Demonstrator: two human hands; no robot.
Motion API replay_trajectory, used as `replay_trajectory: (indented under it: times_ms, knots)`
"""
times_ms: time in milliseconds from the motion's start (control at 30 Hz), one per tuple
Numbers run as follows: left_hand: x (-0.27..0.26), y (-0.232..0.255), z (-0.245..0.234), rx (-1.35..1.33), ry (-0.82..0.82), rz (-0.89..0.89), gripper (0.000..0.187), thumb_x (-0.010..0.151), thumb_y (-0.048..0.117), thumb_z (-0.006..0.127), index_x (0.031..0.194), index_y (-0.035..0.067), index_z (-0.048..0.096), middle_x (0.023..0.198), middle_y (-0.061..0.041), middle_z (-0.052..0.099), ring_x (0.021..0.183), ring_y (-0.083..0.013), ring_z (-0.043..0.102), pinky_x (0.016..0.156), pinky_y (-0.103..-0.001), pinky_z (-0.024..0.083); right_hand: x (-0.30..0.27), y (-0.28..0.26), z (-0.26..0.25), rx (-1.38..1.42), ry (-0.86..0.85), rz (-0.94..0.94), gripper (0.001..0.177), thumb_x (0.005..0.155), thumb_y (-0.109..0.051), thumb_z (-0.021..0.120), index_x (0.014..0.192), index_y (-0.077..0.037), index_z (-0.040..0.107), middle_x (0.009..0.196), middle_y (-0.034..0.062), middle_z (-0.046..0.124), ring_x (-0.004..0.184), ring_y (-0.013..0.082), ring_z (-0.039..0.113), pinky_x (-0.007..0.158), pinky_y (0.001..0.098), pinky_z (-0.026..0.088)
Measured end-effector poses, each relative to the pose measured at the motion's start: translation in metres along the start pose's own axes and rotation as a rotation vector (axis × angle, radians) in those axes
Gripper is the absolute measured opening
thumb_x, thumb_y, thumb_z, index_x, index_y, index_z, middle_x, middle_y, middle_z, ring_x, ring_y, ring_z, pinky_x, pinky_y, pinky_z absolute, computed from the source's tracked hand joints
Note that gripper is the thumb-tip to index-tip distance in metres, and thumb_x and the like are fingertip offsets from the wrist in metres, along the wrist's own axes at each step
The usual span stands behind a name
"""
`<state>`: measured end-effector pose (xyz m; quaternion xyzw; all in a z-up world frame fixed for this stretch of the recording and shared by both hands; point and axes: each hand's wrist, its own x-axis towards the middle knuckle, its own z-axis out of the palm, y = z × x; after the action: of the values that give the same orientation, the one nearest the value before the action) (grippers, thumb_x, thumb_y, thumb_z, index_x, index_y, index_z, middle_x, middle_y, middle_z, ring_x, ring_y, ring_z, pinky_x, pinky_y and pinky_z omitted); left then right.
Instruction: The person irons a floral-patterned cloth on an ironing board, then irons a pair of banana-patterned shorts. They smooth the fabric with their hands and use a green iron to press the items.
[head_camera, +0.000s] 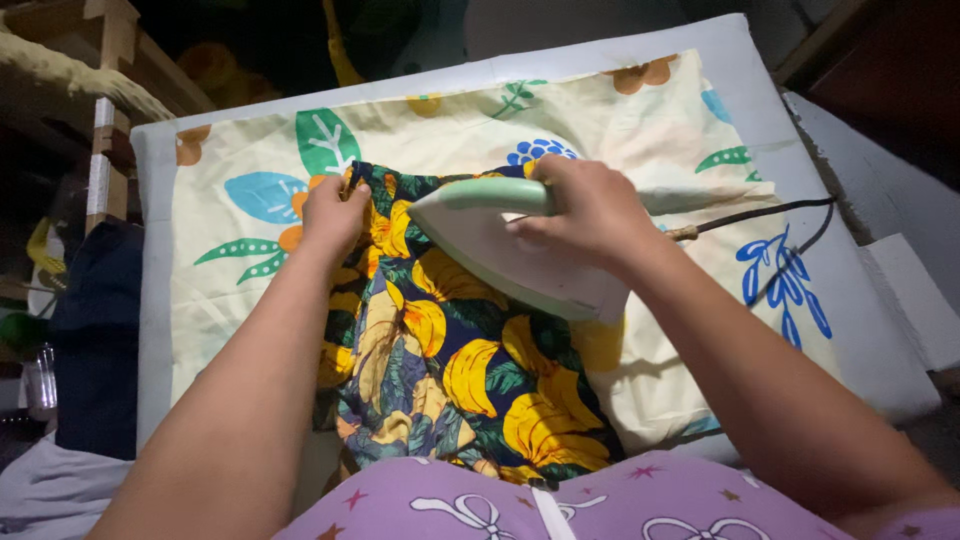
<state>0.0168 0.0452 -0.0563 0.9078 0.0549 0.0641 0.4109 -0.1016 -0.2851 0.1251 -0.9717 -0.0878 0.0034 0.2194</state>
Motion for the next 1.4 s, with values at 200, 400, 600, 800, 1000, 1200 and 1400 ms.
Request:
replay_trajectory:
  times_ms: [200, 400, 600, 800, 1000, 1200, 1400]
  knots:
    - [-0.004, 0.003, -0.001, 0.017, 0.001, 0.095, 0.05, 0.087, 0.032, 0.081, 0.118, -0.002, 0.064, 0.11, -0.022, 0.071, 0.103, -0.0358, 0.068, 0.088, -0.043, 0.053, 0.0, -0.013, 0.011, 0.009, 0.063, -0.139, 0.059, 0.074, -0.037, 0.084, 0.13, -0.026, 0.069, 0.101, 0.0089, 0.076, 0.092, 0.0314, 0.072, 0.076, 0.0458, 0.055]
    - [-0.008, 0.006, -0.004, 0.036, -0.02, 0.035, 0.042, 0.086, 0.026, 0.08, 0.117, 0.001, 0.067, 0.11, -0.018, 0.073, 0.101, -0.0332, 0.07, 0.088, -0.043, 0.054, 0.018, -0.023, 0.021, -0.05, 0.036, -0.146, 0.06, 0.078, -0.042, 0.083, 0.133, -0.025, 0.066, 0.105, 0.0111, 0.074, 0.094, 0.0331, 0.07, 0.076, 0.047, 0.054]
    - [-0.007, 0.001, -0.006, 0.002, 0.036, 0.013, 0.036, 0.085, 0.027, 0.079, 0.112, 0.004, 0.071, 0.105, -0.017, 0.075, 0.097, -0.032, 0.072, 0.087, -0.042, 0.054, 0.034, -0.029, 0.031, -0.104, 0.033, -0.175, 0.056, 0.079, -0.043, 0.082, 0.13, -0.024, 0.068, 0.104, 0.0131, 0.073, 0.095, 0.0362, 0.069, 0.078, 0.0486, 0.053]
    - [-0.003, -0.003, -0.004, 0.071, 0.095, -0.031, 0.034, 0.085, 0.029, 0.08, 0.106, 0.004, 0.073, 0.102, -0.018, 0.074, 0.096, -0.0348, 0.071, 0.086, -0.044, 0.053, 0.052, -0.035, 0.04, -0.13, 0.073, -0.218, 0.052, 0.078, -0.04, 0.082, 0.126, -0.023, 0.069, 0.1, 0.0133, 0.073, 0.093, 0.0369, 0.069, 0.076, 0.0505, 0.053]
    - [-0.001, -0.006, -0.001, 0.135, 0.135, -0.026, 0.034, 0.085, 0.029, 0.081, 0.105, 0.002, 0.072, 0.101, -0.021, 0.073, 0.096, -0.0389, 0.069, 0.085, -0.048, 0.052, 0.056, -0.04, 0.044, -0.167, 0.096, -0.185, 0.044, 0.081, -0.041, 0.081, 0.119, -0.024, 0.069, 0.094, 0.0129, 0.071, 0.087, 0.0372, 0.07, 0.071, 0.0516, 0.053]
    - [0.003, -0.01, 0.001, 0.165, 0.149, -0.026, 0.034, 0.085, 0.028, 0.081, 0.106, 0.003, 0.072, 0.103, -0.021, 0.072, 0.099, -0.04, 0.068, 0.086, -0.048, 0.052, 0.05, -0.036, 0.045, -0.171, 0.084, -0.232, 0.038, 0.083, -0.039, 0.081, 0.113, -0.02, 0.068, 0.09, 0.0129, 0.071, 0.086, 0.0375, 0.07, 0.071, 0.0519, 0.053]
    - [0.007, -0.021, 0.003, 0.169, 0.173, 0.001, 0.035, 0.085, 0.027, 0.082, 0.107, 0.002, 0.072, 0.106, -0.023, 0.071, 0.1, -0.0409, 0.067, 0.086, -0.049, 0.051, 0.038, -0.021, 0.038, -0.157, 0.131, -0.259, 0.03, 0.083, -0.033, 0.08, 0.106, -0.017, 0.067, 0.091, 0.0113, 0.073, 0.084, 0.0369, 0.07, 0.07, 0.0521, 0.053]
